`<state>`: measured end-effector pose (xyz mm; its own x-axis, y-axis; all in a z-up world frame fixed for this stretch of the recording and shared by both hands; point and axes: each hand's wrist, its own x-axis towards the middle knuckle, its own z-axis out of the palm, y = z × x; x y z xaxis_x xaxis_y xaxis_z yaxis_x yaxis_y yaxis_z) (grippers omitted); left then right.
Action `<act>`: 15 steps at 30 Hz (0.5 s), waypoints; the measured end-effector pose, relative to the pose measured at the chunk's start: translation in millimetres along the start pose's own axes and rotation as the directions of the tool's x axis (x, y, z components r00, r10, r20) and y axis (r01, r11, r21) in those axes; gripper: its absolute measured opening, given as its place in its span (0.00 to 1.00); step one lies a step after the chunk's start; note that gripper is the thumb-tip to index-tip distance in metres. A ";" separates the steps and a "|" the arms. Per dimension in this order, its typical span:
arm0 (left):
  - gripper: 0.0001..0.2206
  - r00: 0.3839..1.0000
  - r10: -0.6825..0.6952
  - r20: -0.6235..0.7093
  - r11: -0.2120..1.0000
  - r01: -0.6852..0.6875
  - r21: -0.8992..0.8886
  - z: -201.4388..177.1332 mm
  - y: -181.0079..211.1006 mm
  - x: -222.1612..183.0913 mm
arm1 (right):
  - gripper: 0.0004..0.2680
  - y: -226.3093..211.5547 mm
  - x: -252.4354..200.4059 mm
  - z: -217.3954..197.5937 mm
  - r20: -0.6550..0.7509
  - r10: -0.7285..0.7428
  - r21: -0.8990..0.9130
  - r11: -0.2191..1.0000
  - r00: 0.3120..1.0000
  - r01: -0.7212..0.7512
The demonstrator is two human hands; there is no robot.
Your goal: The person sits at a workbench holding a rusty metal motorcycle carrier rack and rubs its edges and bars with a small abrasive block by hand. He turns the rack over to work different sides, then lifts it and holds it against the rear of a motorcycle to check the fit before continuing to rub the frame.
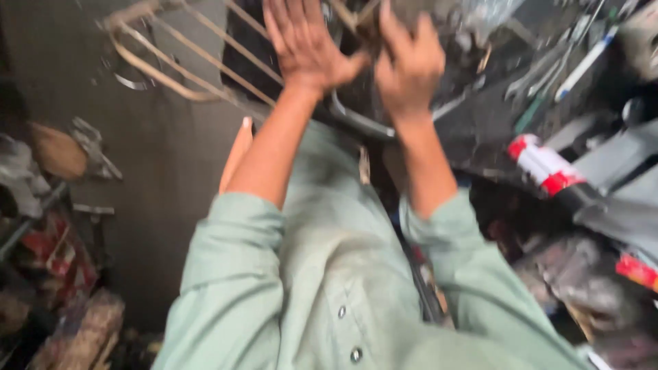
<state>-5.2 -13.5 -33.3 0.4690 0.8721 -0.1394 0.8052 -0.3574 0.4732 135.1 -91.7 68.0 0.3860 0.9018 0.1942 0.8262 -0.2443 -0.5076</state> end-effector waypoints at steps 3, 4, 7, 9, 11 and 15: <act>0.62 0.884 0.282 -0.372 0.958 -0.236 0.166 62.2 -36.1 -12.0 | 0.14 -2.7 9.8 6.4 0.017 0.019 0.038 0.999 1.000 -0.019; 0.62 0.865 0.305 -0.399 0.951 -0.256 0.172 23.3 -15.3 3.3 | 0.14 1.0 -1.1 7.5 -0.020 0.005 0.031 1.000 1.000 -0.004; 0.67 1.000 0.010 -0.029 0.996 -0.013 -0.085 -15.7 2.8 21.0 | 0.18 4.3 -8.7 16.7 0.076 0.121 0.036 0.992 0.990 -0.124; 0.61 0.917 0.231 -0.326 0.972 -0.208 0.104 59.0 -33.5 -13.7 | 0.15 -10.2 4.0 9.7 0.030 0.045 0.040 0.998 0.999 -0.046; 0.59 0.990 0.083 -0.111 0.996 -0.079 0.037 5.7 -4.7 -16.0 | 0.17 -18.9 -6.3 -0.1 0.036 0.028 -0.007 1.000 0.999 -0.028; 0.62 0.996 0.057 -0.071 0.994 -0.063 -0.085 -52.8 18.1 11.3 | 0.18 -6.3 -31.7 17.2 0.046 0.113 -0.003 0.994 0.993 -0.113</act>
<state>-4.4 7.5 19.6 0.4874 0.8717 -0.0502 0.7401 -0.3820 0.5535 110.6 -112.7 50.7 0.4577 0.8838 0.0970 0.7787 -0.3458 -0.5235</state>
